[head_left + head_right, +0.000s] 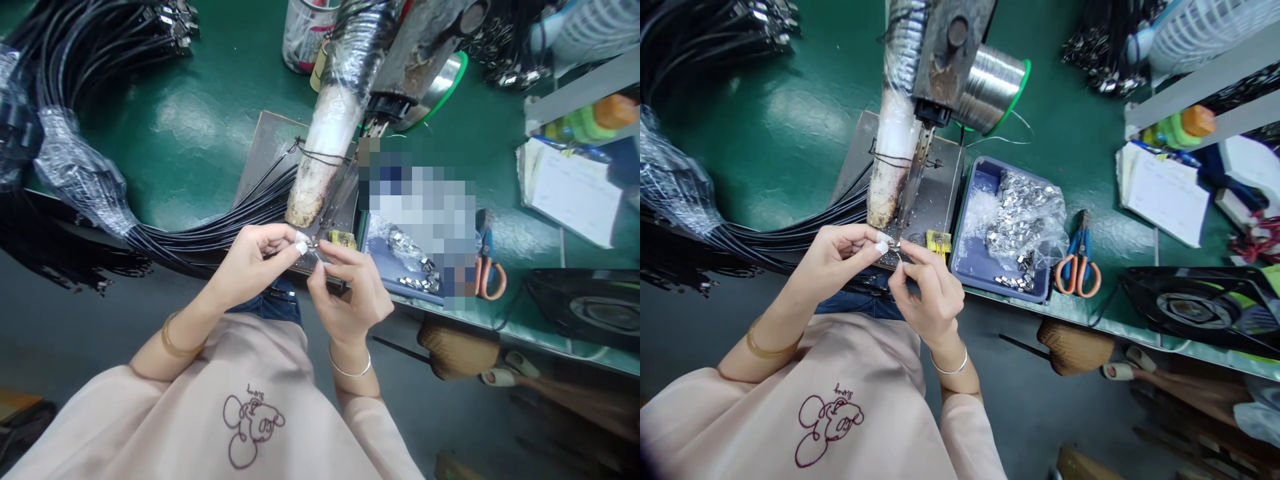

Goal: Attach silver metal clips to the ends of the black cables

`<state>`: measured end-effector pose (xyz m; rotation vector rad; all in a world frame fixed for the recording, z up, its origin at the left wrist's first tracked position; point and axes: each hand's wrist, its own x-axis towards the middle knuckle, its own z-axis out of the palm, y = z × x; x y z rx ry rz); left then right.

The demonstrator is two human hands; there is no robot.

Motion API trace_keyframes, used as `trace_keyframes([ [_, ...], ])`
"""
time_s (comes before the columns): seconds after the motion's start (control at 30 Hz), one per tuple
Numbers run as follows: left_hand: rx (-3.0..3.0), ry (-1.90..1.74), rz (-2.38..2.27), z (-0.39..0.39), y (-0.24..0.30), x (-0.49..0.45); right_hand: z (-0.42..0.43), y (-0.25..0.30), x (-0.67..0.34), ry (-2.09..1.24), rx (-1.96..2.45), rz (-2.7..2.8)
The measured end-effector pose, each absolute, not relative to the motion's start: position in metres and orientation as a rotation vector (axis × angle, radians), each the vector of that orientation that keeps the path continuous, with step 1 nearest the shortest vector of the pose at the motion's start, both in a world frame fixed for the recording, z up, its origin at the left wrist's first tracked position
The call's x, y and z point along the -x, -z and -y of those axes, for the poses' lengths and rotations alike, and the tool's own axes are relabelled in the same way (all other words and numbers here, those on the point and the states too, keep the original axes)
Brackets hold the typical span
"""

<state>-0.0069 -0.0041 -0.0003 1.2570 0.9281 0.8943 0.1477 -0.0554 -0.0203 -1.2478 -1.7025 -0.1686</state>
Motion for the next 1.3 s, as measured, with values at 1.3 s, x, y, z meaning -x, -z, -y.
trace_keyframes([
  [1.3, -1.256, -0.581, -0.769, 0.004, 0.000, 0.018, 0.077, 0.010, -0.169, -0.096, 1.264, 1.646],
])
